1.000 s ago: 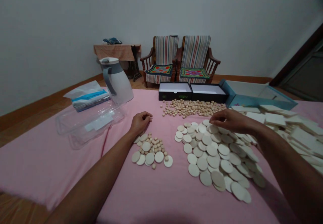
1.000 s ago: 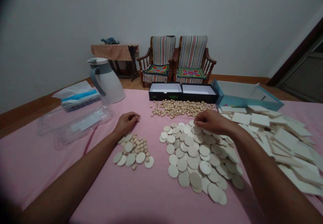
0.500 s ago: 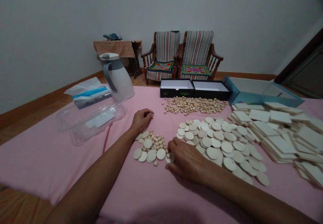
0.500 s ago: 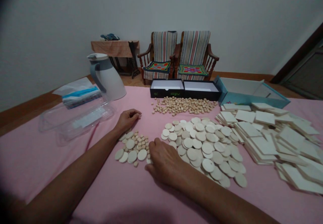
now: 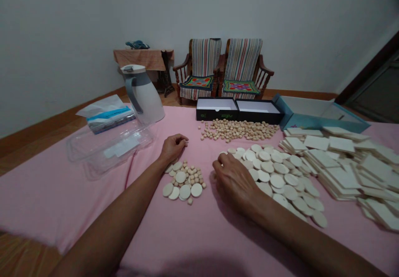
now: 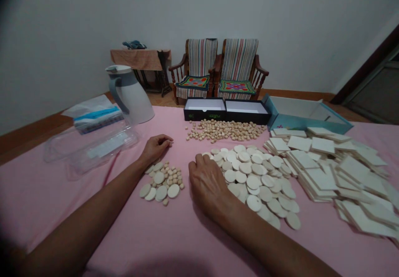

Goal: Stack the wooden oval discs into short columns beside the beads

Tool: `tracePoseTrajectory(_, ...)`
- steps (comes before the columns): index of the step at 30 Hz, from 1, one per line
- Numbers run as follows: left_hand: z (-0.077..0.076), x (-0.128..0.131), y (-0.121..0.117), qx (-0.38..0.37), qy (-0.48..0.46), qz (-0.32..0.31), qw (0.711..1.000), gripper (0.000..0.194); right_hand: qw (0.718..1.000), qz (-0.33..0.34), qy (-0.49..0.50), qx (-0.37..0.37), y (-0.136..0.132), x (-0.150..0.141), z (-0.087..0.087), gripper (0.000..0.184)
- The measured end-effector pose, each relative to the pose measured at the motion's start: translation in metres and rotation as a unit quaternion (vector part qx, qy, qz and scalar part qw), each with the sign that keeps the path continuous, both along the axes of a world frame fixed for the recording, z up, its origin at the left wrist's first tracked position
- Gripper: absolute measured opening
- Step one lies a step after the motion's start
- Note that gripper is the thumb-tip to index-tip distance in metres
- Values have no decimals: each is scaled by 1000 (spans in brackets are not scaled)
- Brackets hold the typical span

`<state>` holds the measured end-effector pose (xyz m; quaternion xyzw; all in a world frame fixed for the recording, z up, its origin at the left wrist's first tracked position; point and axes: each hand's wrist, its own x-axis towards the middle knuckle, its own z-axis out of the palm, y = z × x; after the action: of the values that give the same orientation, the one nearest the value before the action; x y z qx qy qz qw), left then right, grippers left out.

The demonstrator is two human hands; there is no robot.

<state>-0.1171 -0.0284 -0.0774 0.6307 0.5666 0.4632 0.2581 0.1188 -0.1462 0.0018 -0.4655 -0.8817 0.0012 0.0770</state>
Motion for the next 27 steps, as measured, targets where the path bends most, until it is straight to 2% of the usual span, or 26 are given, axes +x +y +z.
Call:
tracePoseTrajectory(8,-1,1,-1,4,-9,4,1000,20,984,95,131,-80,-15,-11,-5,11)
tracePoseTrajectory(12,-2,0,0,3,-12,0,1000,20,972,166,132,-105,-21,-19,-13,12)
tracePoseTrajectory(16,-3,0,0,3,-15,0,1000,21,980,139,102,-97,-24,-24,-21,13)
tracePoseTrajectory(20,-2,0,0,2,-13,0,1000,22,982,121,86,-116,-24,-24,-19,18)
tracePoseTrajectory(27,1,0,-1,4,-9,-1,1000,22,980,123,88,-127,-25,-25,-19,18)
